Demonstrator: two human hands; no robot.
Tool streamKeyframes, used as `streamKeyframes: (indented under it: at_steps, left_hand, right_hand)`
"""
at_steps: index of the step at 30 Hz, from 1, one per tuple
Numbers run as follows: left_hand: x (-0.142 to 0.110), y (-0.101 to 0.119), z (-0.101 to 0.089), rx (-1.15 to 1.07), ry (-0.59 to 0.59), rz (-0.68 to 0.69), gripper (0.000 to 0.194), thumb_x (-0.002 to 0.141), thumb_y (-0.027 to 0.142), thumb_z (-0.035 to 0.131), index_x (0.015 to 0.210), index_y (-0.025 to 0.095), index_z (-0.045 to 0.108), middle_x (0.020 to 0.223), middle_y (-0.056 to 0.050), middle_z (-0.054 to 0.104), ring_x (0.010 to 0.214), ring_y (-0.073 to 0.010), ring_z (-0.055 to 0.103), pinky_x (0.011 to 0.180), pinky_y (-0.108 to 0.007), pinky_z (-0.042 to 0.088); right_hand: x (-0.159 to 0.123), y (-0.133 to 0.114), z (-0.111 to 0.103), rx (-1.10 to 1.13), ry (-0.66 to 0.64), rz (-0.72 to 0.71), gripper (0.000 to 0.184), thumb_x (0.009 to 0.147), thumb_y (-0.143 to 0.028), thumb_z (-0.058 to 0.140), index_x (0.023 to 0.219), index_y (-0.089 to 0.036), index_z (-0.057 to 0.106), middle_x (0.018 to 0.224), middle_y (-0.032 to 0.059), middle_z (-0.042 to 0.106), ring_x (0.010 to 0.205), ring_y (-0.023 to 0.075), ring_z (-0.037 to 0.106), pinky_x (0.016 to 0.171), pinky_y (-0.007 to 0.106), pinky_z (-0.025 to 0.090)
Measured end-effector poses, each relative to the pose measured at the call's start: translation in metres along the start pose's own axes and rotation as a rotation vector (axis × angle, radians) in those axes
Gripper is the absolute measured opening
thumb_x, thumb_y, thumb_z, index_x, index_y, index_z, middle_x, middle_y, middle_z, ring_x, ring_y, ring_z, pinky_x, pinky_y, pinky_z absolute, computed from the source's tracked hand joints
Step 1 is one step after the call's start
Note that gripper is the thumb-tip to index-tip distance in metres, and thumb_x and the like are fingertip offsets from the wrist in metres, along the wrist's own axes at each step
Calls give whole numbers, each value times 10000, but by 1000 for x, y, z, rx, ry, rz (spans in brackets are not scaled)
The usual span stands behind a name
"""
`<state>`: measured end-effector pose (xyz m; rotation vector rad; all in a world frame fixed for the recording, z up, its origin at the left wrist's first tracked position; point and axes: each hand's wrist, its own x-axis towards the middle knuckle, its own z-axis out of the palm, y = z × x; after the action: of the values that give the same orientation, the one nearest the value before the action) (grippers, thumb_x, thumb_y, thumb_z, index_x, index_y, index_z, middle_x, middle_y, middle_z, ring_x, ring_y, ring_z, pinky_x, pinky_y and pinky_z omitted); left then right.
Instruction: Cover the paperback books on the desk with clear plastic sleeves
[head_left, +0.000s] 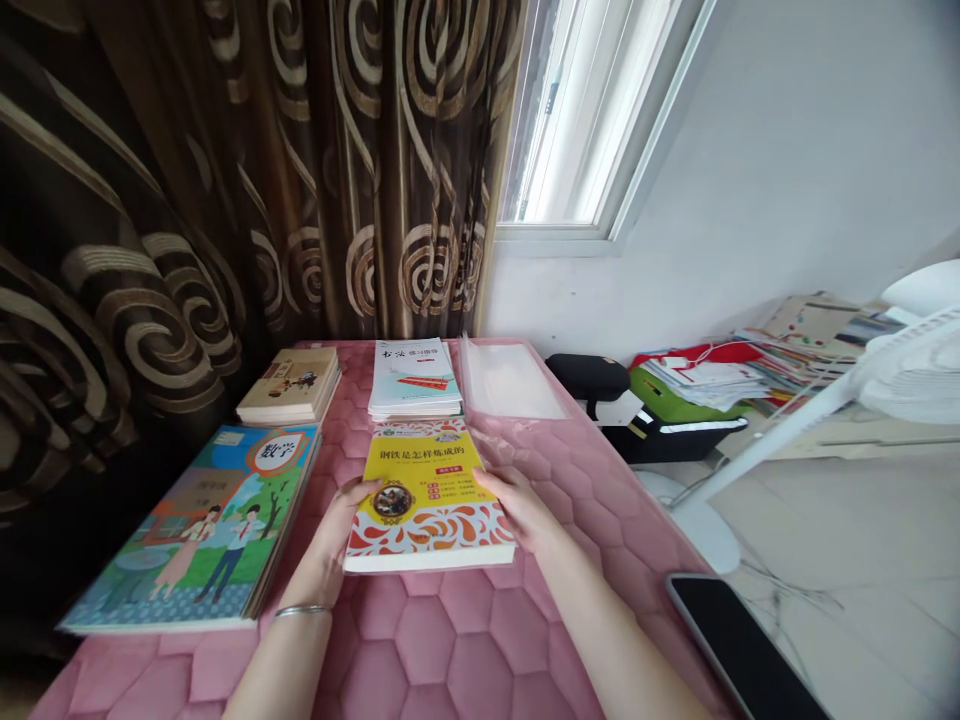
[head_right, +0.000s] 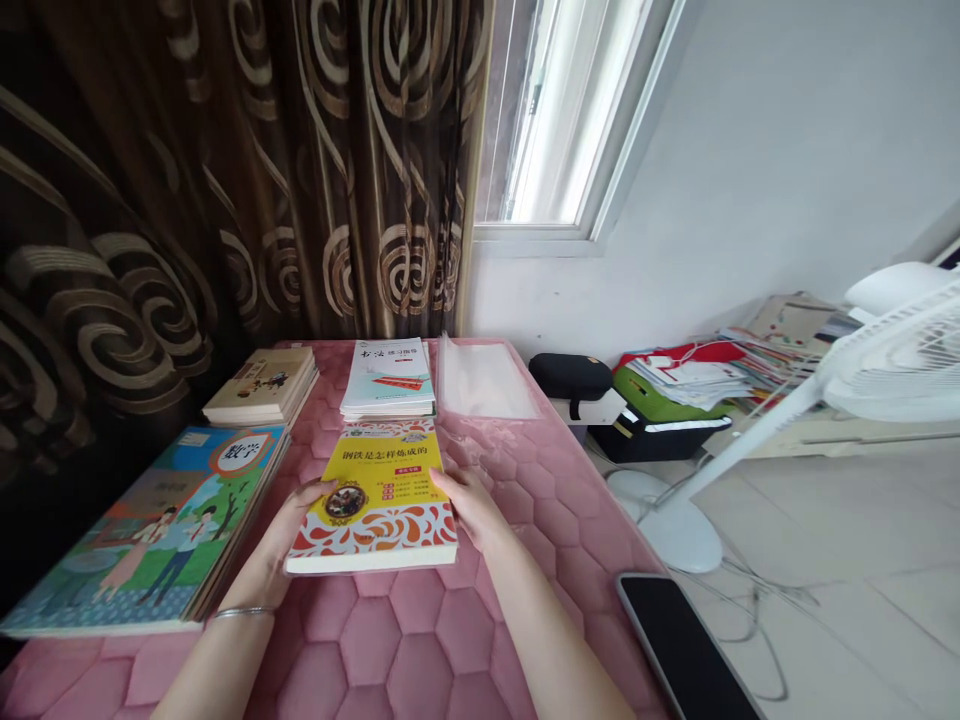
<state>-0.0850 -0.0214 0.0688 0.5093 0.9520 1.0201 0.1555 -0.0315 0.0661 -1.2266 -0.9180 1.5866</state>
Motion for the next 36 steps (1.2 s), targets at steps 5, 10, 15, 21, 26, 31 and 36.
streamKeyframes:
  at_steps: [5,10,15,21,26,31,36]
  left_hand:
    - [1,-8,4,67,-59,255,445,650,263,802,1016,165,568,1011,-105,739,878,-269,721,776,-383,584]
    - [6,-7,9,252,-98,694,426,779,409,709,1107,199,536,1138,-87,680,1034,-230,653,905,-365,524]
    - [12,-11,0,421,-38,786,403,789,480,674,1063,213,547,1071,-57,672,1018,-205,629,922,-362,503]
    - [21,-25,-15,541,-21,741,514,787,610,602,1099,205,550,1147,-93,650,1119,-245,588,1015,-417,440]
    - [32,-32,-27,651,4,706,570,784,647,572,1139,201,566,1154,-105,652,1160,-271,562,1052,-446,399]
    - [40,-33,-26,659,57,737,562,772,670,564,1070,195,595,1100,-104,674,1123,-275,588,1019,-441,428]
    - [34,-29,-18,619,106,758,561,763,660,577,1053,181,608,1098,-113,689,1073,-264,621,967,-409,471]
  right_hand:
    - [-3,-6,-8,-104,-22,-188,503,697,-592,710,1029,-217,658,957,84,748,848,300,713,690,387,575]
    - [2,-6,-14,-305,76,-527,514,784,-618,608,1127,-238,572,1166,103,684,1038,281,657,808,369,565]
    - [16,13,-20,-399,129,-657,435,827,-585,549,1097,-244,534,1137,137,681,1032,274,655,862,396,557]
    - [28,33,-34,-478,131,-693,329,872,-497,502,1081,-245,528,1110,141,683,1022,275,658,857,419,564]
    - [30,35,-34,-580,183,-730,262,882,-440,492,1046,-243,545,1066,118,698,964,260,672,805,387,567]
    - [33,35,-28,-595,216,-737,261,905,-443,444,1049,-242,529,1033,105,704,930,243,680,769,347,569]
    - [27,30,-27,-604,238,-752,264,904,-485,452,980,-246,536,993,104,703,884,238,676,760,329,561]
